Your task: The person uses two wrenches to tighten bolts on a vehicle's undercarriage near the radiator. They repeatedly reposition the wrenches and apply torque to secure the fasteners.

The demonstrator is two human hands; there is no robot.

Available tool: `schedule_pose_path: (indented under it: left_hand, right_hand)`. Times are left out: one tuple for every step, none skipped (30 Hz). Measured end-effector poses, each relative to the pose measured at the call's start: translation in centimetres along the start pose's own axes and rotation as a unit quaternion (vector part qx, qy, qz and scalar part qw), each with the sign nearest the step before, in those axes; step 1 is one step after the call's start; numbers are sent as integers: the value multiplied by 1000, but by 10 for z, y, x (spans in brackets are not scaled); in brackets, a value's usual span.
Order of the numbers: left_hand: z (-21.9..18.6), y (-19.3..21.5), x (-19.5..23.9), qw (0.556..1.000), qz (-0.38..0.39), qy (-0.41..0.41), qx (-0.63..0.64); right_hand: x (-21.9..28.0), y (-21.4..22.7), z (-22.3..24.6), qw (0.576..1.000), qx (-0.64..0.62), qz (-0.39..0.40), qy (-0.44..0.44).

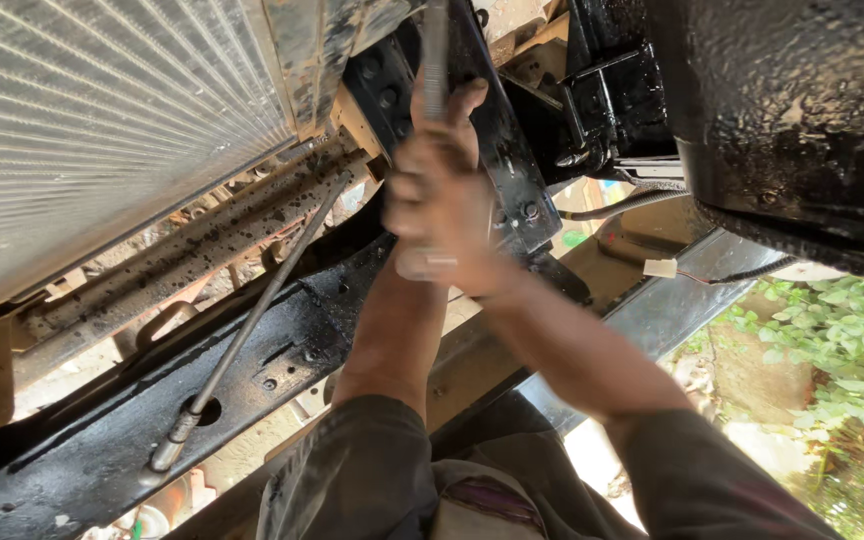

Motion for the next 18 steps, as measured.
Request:
schedule_pose_path:
  left_hand:
    - [-19, 21, 18, 938, -27, 26, -343]
    - [-37, 34, 23, 875, -52, 21, -480]
    - [-52, 44, 28, 828, -82, 4, -555]
    - [-63, 46, 36, 832, -128, -45, -538]
    - [-68, 44, 41, 816, -122, -14, -565]
    - [-71, 35, 43, 800, -116, 15, -588]
    - [-70, 23, 43, 784, -110, 43, -610]
    - [-60, 17, 36, 828, -88, 39, -552]
    - [-44, 9, 23, 886, -59, 28, -460]
    - [-24, 0, 3, 996, -6, -2, -91]
    - [-4, -10, -13, 954, 35, -7, 298]
    - [13, -17, -20, 918, 57, 15, 392]
    - [29, -23, -24, 909, 74, 33, 408]
    - [43, -27, -23, 906, 85, 46, 413]
    - [54, -30, -20, 901, 91, 51, 421]
    - [62, -32, -18, 897, 98, 52, 427]
    - [66, -35, -14, 894, 103, 52, 433]
    - [68, -36, -14, 891, 106, 52, 437]
  right_hand:
    - [-10, -14, -17, 999, 15, -15, 37]
    - [-21, -26, -30, 996, 28, -26, 75]
    - [-28, -29, -39, 992, 40, -36, 114]
    - [-27, -23, -45, 992, 59, -36, 109]
    - [-23, -13, -49, 991, 77, -35, 104]
    - [-21, -2, -45, 989, 98, -34, 104]
    - [-16, 11, -36, 994, 78, -19, 76]
    - [-4, 22, -25, 997, 57, -4, 45]
    - [8, 29, -11, 999, 36, 11, 14]
    - [15, 33, 1, 997, 76, -11, 0]
    - [21, 34, 15, 993, 115, -32, -13]
    - [26, 35, 33, 986, 156, -52, -24]
    - [28, 35, 50, 991, 128, -10, -49]
    - [30, 37, 66, 992, 99, 32, -75]
    - [31, 41, 78, 990, 71, 74, -99]
    - [33, 47, 85, 987, 72, 77, -120]
    - [34, 54, 92, 984, 74, 81, -140]
    - [34, 60, 94, 981, 76, 85, -159]
Point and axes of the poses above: each hand's wrist, its own x-axis away from the middle knuckle, its own y-axis out of the back of the hand, z = x × y, the point moved 1 cm from there along -x, towards the middle knuckle, and after that the axes turned 9 degrees about z, right-handed, at the moved point
